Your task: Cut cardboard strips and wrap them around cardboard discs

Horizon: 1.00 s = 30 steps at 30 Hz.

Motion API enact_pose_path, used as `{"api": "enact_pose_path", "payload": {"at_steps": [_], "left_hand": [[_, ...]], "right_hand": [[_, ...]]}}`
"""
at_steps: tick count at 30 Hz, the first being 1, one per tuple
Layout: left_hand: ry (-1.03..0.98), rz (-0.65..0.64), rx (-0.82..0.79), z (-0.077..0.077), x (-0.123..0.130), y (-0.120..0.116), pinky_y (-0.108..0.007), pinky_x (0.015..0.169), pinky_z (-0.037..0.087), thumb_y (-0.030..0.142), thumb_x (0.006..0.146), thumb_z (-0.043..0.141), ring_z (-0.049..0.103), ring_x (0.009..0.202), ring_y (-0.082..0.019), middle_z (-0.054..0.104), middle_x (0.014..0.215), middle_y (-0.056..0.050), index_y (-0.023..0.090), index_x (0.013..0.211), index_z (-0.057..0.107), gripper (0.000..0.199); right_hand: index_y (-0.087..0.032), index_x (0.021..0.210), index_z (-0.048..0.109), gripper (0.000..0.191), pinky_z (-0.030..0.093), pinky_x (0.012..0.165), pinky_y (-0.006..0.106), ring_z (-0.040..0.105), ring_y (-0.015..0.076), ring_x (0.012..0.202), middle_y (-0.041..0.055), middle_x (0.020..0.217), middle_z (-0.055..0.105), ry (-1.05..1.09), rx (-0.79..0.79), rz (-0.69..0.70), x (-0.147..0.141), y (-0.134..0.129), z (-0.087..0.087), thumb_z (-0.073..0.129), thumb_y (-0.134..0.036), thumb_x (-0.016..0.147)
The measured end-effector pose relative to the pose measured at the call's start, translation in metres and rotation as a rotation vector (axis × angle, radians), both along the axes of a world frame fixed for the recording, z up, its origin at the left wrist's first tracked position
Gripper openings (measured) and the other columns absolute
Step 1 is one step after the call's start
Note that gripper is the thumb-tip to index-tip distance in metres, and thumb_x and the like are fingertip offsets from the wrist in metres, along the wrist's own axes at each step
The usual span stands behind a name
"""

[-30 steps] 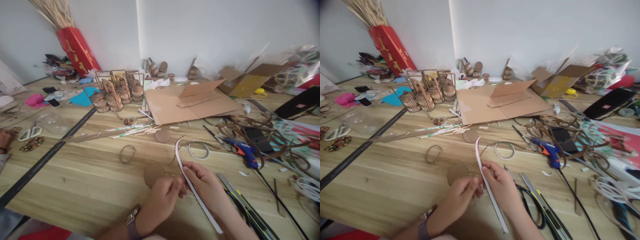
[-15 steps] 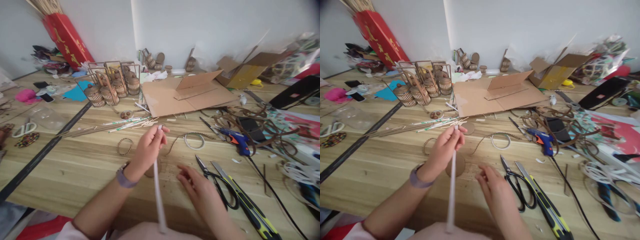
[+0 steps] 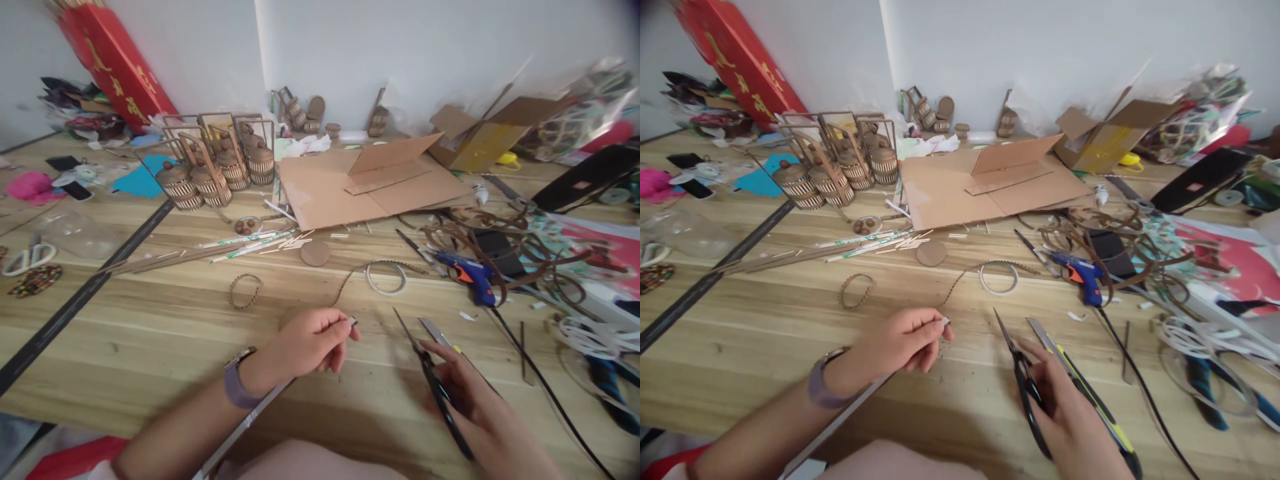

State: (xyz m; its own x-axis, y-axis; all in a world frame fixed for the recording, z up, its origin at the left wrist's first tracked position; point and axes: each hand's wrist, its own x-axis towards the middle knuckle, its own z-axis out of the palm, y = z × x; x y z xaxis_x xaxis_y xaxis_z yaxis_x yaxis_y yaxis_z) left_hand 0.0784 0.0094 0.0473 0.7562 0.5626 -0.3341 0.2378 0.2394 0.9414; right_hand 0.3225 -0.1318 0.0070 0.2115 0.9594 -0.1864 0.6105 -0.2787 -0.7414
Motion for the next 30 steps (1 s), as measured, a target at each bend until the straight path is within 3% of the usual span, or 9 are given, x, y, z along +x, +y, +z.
{"api": "enact_pose_path", "payload": {"at_steps": [3, 6, 9, 14, 18, 20, 30], "left_hand": [[0.054, -0.009, 0.038, 0.002, -0.001, -0.006, -0.019, 0.044, 0.03, 0.052, 0.095, 0.042, 0.037, 0.041, -0.008, 0.054, 0.053, 0.004, 0.015, 0.091, 0.059, 0.041], [0.123, -0.017, 0.129, 0.007, -0.002, -0.01, -0.019, 0.046, 0.031, 0.047, 0.097, 0.04, 0.041, 0.045, -0.008, 0.055, 0.054, 0.005, 0.015, 0.094, 0.062, 0.039], [0.155, -0.017, 0.181, 0.009, -0.002, -0.015, -0.019, 0.048, 0.032, 0.044, 0.098, 0.04, 0.043, 0.047, -0.009, 0.054, 0.053, 0.005, 0.016, 0.089, 0.063, 0.038], [0.132, -0.013, 0.168, 0.005, -0.003, -0.019, -0.018, 0.049, 0.033, 0.041, 0.099, 0.04, 0.043, 0.047, -0.009, 0.054, 0.053, 0.005, 0.018, 0.081, 0.057, 0.033], [0.105, -0.005, 0.155, 0.003, -0.002, -0.019, -0.018, 0.05, 0.033, 0.038, 0.098, 0.04, 0.043, 0.048, -0.009, 0.053, 0.053, 0.005, 0.018, 0.081, 0.056, 0.031], [0.11, -0.005, 0.155, 0.004, -0.001, -0.019, -0.019, 0.049, 0.033, 0.038, 0.098, 0.04, 0.043, 0.048, -0.009, 0.053, 0.052, 0.005, 0.018, 0.079, 0.055, 0.031], [0.11, -0.009, 0.157, 0.004, -0.002, -0.021, -0.019, 0.049, 0.033, 0.038, 0.098, 0.04, 0.043, 0.048, -0.009, 0.053, 0.052, 0.005, 0.019, 0.076, 0.054, 0.032]], "right_hand": [[-0.026, 0.125, 0.058, 0.058, 0.057, 0.082, 0.031, 0.069, 0.0207, 0.085, 0.0055, 0.095, 0.069, 0.238, -0.044, -0.027, -0.017, 0.001, 0.009, 0.067, -0.057, 0.076], [-0.025, 0.107, 0.062, 0.068, 0.055, 0.091, 0.039, 0.067, 0.0221, 0.086, 0.0086, 0.109, 0.066, 0.47, -0.066, -0.026, -0.038, 0.006, 0.005, 0.07, -0.075, 0.062], [-0.025, 0.103, 0.061, 0.079, 0.056, 0.087, 0.04, 0.063, 0.0201, 0.08, 0.0054, 0.099, 0.064, 0.584, -0.067, 0.013, -0.055, 0.01, 0.0, 0.063, -0.088, 0.055], [-0.026, 0.1, 0.062, 0.077, 0.057, 0.083, 0.038, 0.061, 0.0208, 0.082, 0.0031, 0.092, 0.059, 0.578, -0.129, 0.001, -0.062, 0.012, 0.003, 0.071, -0.083, 0.049], [-0.026, 0.098, 0.065, 0.05, 0.057, 0.076, 0.035, 0.056, 0.0167, 0.068, -0.0012, 0.074, 0.053, 0.536, -0.143, 0.008, -0.059, 0.013, 0.005, 0.065, -0.068, 0.072], [-0.026, 0.098, 0.066, 0.046, 0.056, 0.07, 0.033, 0.053, 0.0164, 0.065, -0.0018, 0.07, 0.05, 0.513, -0.145, 0.027, -0.058, 0.013, 0.005, 0.062, -0.066, 0.076], [-0.025, 0.1, 0.068, 0.068, 0.051, 0.06, 0.028, 0.047, 0.0154, 0.059, -0.0026, 0.063, 0.047, 0.436, -0.13, 0.097, -0.058, 0.011, 0.008, 0.06, -0.083, 0.065]]}}
